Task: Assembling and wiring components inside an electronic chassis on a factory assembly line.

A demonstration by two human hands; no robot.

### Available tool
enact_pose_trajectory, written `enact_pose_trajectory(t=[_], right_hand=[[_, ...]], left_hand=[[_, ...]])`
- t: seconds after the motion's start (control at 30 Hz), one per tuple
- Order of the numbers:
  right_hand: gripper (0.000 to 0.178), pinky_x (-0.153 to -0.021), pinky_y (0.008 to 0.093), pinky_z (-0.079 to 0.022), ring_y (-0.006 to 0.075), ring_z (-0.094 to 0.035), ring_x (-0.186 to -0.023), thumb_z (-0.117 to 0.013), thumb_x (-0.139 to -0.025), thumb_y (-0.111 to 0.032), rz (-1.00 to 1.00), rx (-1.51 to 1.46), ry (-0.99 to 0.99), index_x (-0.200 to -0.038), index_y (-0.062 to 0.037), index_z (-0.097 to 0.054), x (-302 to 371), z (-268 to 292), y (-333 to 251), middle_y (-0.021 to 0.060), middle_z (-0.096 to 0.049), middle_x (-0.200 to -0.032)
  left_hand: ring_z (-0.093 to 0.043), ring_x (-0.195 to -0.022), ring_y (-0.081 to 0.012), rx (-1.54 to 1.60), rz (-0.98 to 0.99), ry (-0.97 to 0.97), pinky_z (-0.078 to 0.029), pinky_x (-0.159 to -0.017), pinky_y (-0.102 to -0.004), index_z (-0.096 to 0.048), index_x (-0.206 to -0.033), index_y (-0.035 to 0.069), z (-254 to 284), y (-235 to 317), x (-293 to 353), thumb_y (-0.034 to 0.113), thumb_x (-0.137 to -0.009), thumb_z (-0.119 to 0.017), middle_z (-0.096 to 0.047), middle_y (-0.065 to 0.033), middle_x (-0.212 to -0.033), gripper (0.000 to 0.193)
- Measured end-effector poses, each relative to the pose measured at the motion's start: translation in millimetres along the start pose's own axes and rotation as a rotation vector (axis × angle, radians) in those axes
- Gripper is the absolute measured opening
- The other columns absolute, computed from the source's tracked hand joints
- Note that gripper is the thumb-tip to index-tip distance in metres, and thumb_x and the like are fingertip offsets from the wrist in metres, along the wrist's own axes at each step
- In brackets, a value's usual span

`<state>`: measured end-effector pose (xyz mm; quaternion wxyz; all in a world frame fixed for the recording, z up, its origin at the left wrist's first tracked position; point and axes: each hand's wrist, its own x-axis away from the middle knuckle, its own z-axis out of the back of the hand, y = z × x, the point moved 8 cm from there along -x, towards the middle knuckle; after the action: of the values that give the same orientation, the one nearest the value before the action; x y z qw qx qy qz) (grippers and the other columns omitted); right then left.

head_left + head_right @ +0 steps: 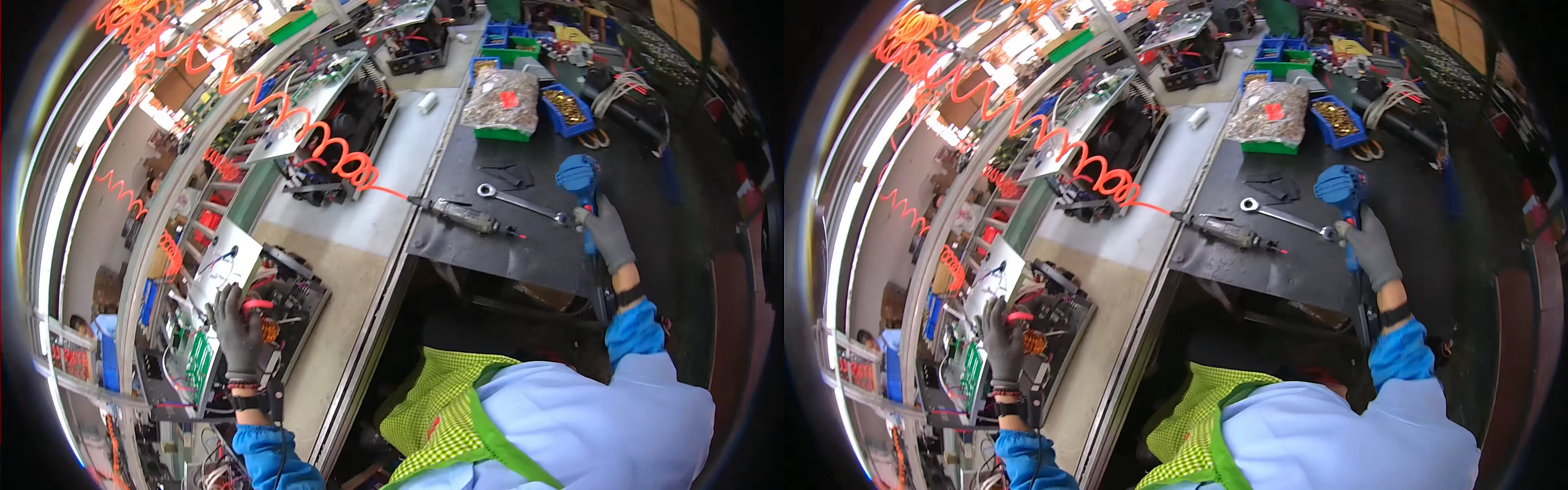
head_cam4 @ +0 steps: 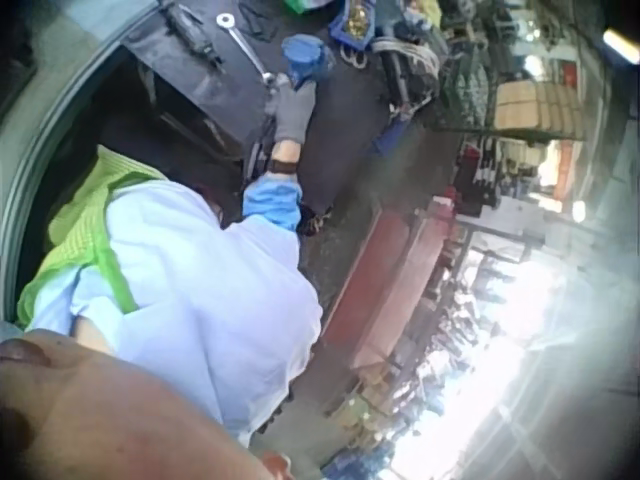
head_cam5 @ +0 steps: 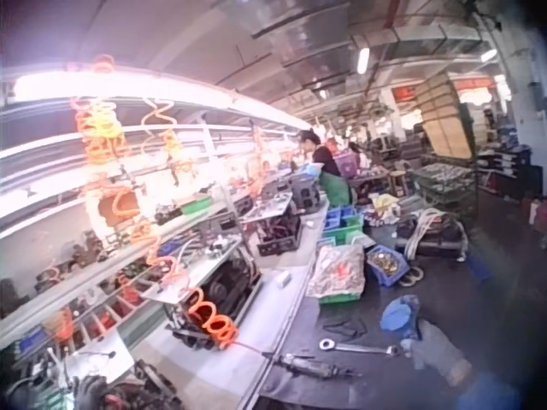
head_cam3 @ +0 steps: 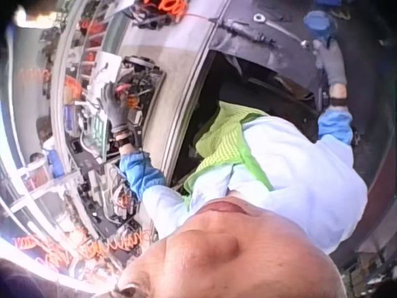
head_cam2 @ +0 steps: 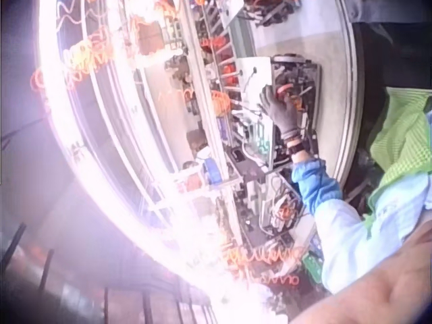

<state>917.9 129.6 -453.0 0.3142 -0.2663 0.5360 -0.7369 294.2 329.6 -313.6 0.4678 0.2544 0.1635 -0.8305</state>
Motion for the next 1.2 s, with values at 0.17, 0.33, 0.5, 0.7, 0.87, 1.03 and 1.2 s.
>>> enact_pose_trajectory(t=[0.17,0.33,0.5,0.7,0.87,1.03,1.2], right_hand=[[0.040,-0.076,0.0325,-0.053,0.0148,-0.063,-0.085,-0.070,-0.088,-0.020,0.317,-0.227,-0.430,-0.120,-0.0010,-0.054,43,-86,-52,0.0074,-0.063,-0.098],[0.069,-0.096,0.0354,-0.047,0.0187,-0.059,-0.110,-0.073,-0.087,-0.047,0.291,-0.350,-1.014,-0.133,-0.0012,-0.049,96,-194,-34,0.0080,-0.061,-0.123],[0.048,-0.073,0.0298,-0.055,0.0159,-0.066,-0.083,-0.062,-0.097,-0.032,0.318,-0.629,-1.230,-0.135,-0.0063,-0.046,152,-254,-52,0.0116,-0.063,-0.114],[0.085,-0.076,0.0338,-0.054,0.0161,-0.065,-0.088,-0.078,-0.074,-0.058,-0.032,-0.806,-1.434,-0.133,-0.0034,-0.051,178,-281,-57,0.0104,-0.064,-0.117],[0.083,-0.073,0.0341,-0.053,0.0168,-0.064,-0.085,-0.078,-0.072,-0.059,-0.054,-0.808,-1.374,-0.127,-0.0024,-0.053,185,-280,-62,0.0105,-0.066,-0.109],[0.080,-0.072,0.0349,-0.052,0.0165,-0.063,-0.081,-0.078,-0.074,-0.056,-0.097,-0.842,-1.351,-0.126,0.0004,-0.053,187,-284,-61,0.0079,-0.064,-0.101],[0.075,-0.072,0.0345,-0.052,0.0165,-0.063,-0.082,-0.078,-0.078,-0.052,-0.095,-0.821,-1.394,-0.125,0.0005,-0.053,188,-287,-60,0.0082,-0.064,-0.101]], left_hand=[[-0.051,-0.124,-0.0402,0.067,-0.021,0.238,-0.036,-0.109,-0.0527,-0.056,-0.126,0.004,5,97,2,0.013,-0.080,-0.062,-0.057,-0.0185,-0.128,0.047],[-0.055,-0.120,-0.0322,1.236,0.294,-0.166,-0.040,-0.105,-0.0428,-0.051,-0.129,0.002,-88,181,52,0.044,-0.092,-0.063,-0.060,-0.0150,-0.125,0.058],[-0.065,-0.099,-0.0218,2.040,0.895,-0.301,-0.054,-0.079,-0.0361,-0.055,-0.125,0.010,-135,227,92,0.088,-0.081,-0.033,-0.066,-0.0056,-0.101,0.092],[-0.067,-0.086,-0.0301,2.349,0.498,-0.606,-0.055,-0.080,-0.0472,-0.057,-0.117,0.008,-131,229,95,0.084,-0.081,-0.037,-0.063,-0.0072,-0.087,0.086],[-0.064,-0.079,-0.0231,2.253,0.684,-0.438,-0.052,-0.078,-0.0338,-0.056,-0.106,0.006,-136,224,103,0.080,-0.090,-0.023,-0.059,-0.0068,-0.082,0.083],[-0.060,-0.080,-0.0216,2.236,0.760,-0.424,-0.050,-0.083,-0.0333,-0.054,-0.114,0.008,-138,216,101,0.081,-0.089,-0.024,-0.055,-0.0059,-0.080,0.082],[-0.056,-0.093,-0.0197,2.264,0.715,-0.418,-0.046,-0.091,-0.0341,-0.051,-0.126,0.008,-140,217,108,0.077,-0.092,-0.026,-0.057,-0.0056,-0.089,0.081]])
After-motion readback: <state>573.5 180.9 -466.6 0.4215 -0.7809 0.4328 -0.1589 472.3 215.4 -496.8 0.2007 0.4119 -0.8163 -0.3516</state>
